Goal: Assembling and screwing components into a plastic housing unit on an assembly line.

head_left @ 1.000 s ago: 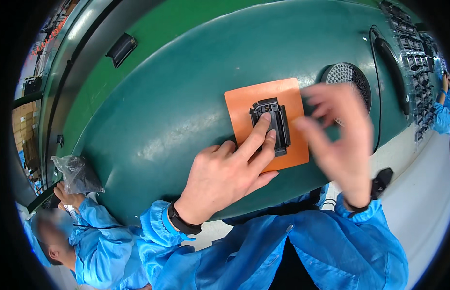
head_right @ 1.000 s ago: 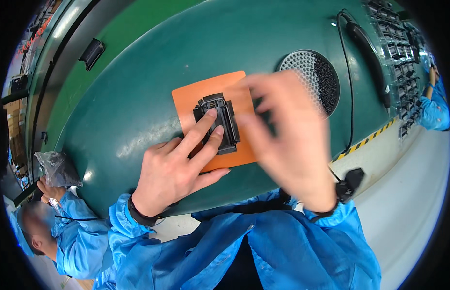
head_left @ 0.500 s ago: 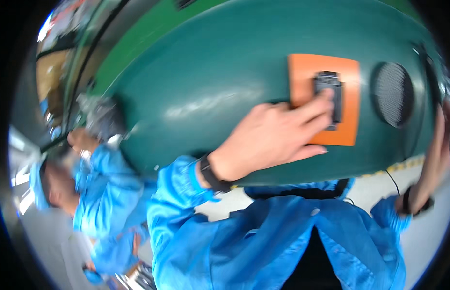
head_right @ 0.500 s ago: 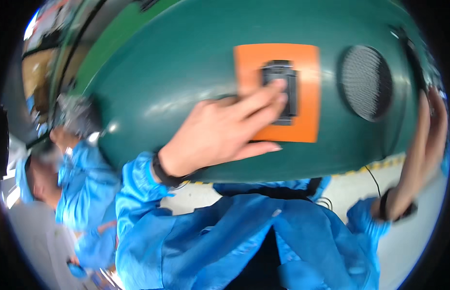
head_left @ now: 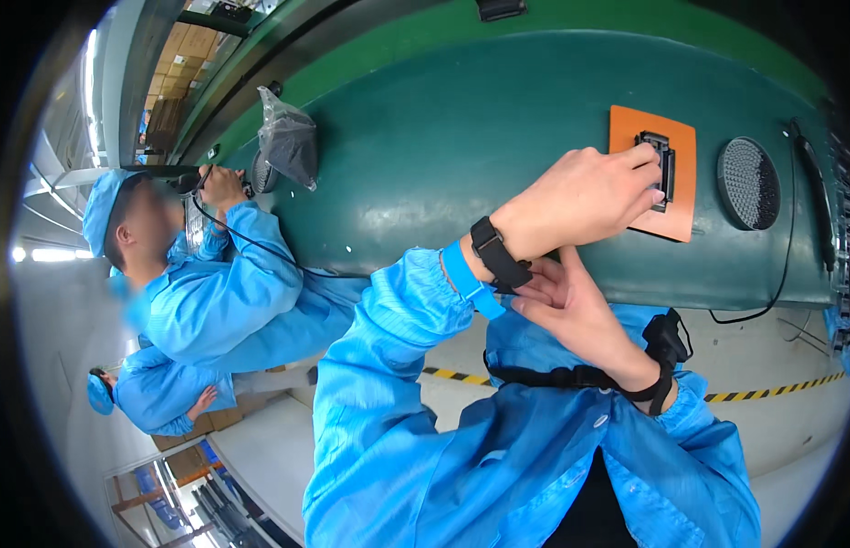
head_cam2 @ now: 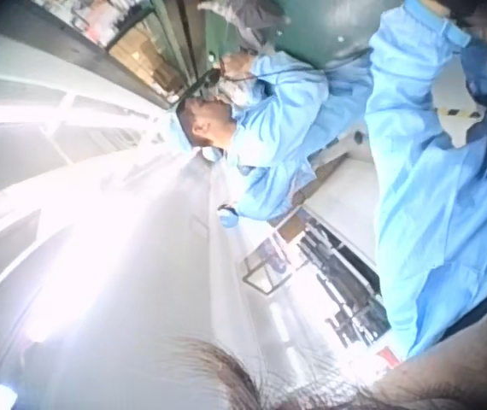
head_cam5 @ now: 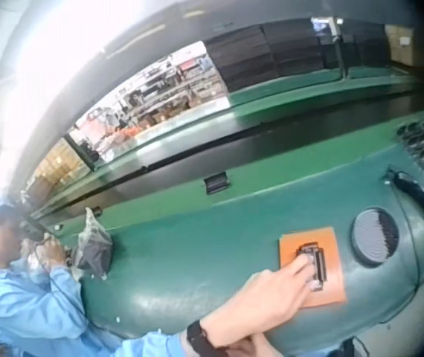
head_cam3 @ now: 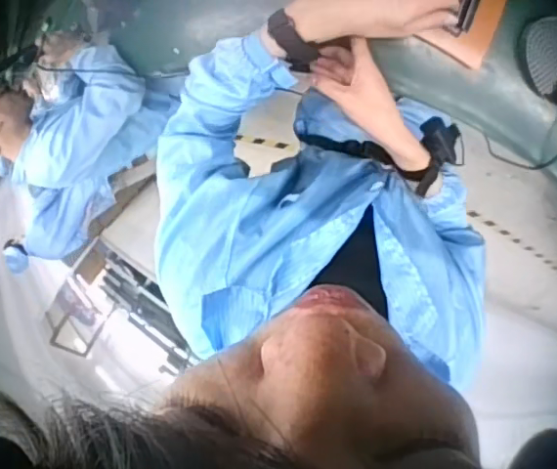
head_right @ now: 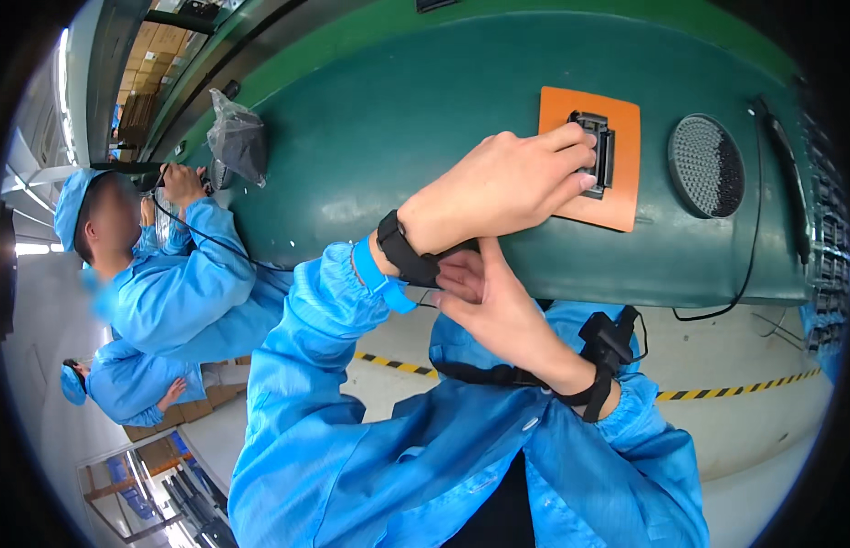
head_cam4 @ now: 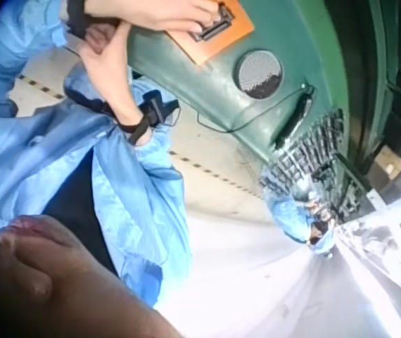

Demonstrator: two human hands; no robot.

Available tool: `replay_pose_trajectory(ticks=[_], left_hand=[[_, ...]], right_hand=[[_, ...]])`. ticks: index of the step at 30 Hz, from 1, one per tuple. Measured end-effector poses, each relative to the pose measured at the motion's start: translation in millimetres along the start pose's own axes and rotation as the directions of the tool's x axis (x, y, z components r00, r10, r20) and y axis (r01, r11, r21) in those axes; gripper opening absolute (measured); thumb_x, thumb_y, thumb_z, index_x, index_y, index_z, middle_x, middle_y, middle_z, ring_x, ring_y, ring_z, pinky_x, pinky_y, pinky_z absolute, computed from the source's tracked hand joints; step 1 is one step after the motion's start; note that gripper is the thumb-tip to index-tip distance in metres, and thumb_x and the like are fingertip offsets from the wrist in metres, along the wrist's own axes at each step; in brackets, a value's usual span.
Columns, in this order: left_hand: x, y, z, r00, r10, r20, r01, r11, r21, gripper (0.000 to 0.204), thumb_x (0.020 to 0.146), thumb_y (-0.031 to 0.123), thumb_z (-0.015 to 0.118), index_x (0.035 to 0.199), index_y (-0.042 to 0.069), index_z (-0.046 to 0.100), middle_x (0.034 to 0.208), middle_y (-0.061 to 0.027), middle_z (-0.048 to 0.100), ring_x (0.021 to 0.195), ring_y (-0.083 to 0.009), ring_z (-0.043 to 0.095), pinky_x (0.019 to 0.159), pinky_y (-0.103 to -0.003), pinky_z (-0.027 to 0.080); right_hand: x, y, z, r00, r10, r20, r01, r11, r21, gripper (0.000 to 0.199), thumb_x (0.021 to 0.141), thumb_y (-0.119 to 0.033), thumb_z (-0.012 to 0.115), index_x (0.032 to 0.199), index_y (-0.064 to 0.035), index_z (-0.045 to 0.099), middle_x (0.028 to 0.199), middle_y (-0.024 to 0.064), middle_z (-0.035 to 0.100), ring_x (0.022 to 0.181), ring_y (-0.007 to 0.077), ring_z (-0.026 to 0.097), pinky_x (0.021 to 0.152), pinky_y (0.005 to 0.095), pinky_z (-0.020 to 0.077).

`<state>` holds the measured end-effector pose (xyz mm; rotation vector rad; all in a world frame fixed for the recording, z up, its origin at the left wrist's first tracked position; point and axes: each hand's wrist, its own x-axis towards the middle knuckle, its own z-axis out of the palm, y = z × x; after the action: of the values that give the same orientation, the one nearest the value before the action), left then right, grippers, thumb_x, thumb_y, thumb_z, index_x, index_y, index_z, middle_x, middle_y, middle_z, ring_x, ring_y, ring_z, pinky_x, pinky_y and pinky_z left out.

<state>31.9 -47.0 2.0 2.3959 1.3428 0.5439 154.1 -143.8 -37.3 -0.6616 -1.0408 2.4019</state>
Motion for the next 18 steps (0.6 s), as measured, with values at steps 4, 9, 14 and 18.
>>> replay_pose_trajectory(ticks=[4,9,14,18], left_hand=[[5.3,-2.9,-3.9,0.998,0.038,0.041,-0.039,0.999,0.009,0.026,0.105,0.028,0.060,0.116,0.006,0.067,0.116,-0.0084,0.067,0.079,-0.0389,0.071,0.066,-0.048,0.060],[3.7,4.1,-0.7,0.997,0.040,0.068,-0.046,0.995,0.090,0.029,0.106,0.031,0.059,0.117,0.005,0.067,0.118,-0.0083,0.066,0.075,-0.0385,0.070,0.063,-0.048,0.059],[-5.3,6.4,19.4,0.986,0.104,-0.129,-0.078,0.978,0.195,0.034,0.104,0.036,0.061,0.099,0.003,0.067,0.113,-0.0081,0.066,0.067,-0.0332,0.071,0.056,-0.044,0.059],[-5.5,-7.1,25.7,0.973,0.136,-0.185,-0.098,0.974,0.202,0.033,0.101,0.034,0.066,0.118,0.006,0.069,0.134,-0.0055,0.068,0.077,-0.0294,0.076,0.058,-0.040,0.061]], right_hand=[[12.1,-6.4,4.5,0.997,-0.071,0.042,0.059,0.969,0.241,0.066,0.096,0.004,0.071,0.151,-0.0008,0.035,0.137,0.0151,0.057,0.129,0.0224,0.061,0.109,0.0370,0.0526],[-17.0,-17.6,13.1,0.994,-0.041,-0.103,0.048,0.997,0.067,0.031,0.097,-0.012,0.080,0.110,-0.0019,0.054,0.097,0.0090,0.073,0.082,0.0156,0.076,0.075,0.0291,0.0627],[-32.3,-47.1,25.2,0.998,0.026,-0.052,-0.025,0.999,0.021,0.025,0.101,-0.014,0.076,0.102,-0.0017,0.055,0.092,0.0089,0.073,0.083,0.0141,0.075,0.074,0.0268,0.0608],[-30.4,-48.2,15.3,0.993,-0.081,-0.086,0.067,0.984,-0.163,0.017,0.106,-0.014,0.069,0.101,-0.0016,0.058,0.090,0.0035,0.071,0.089,0.0099,0.070,0.079,0.0272,0.0571]])
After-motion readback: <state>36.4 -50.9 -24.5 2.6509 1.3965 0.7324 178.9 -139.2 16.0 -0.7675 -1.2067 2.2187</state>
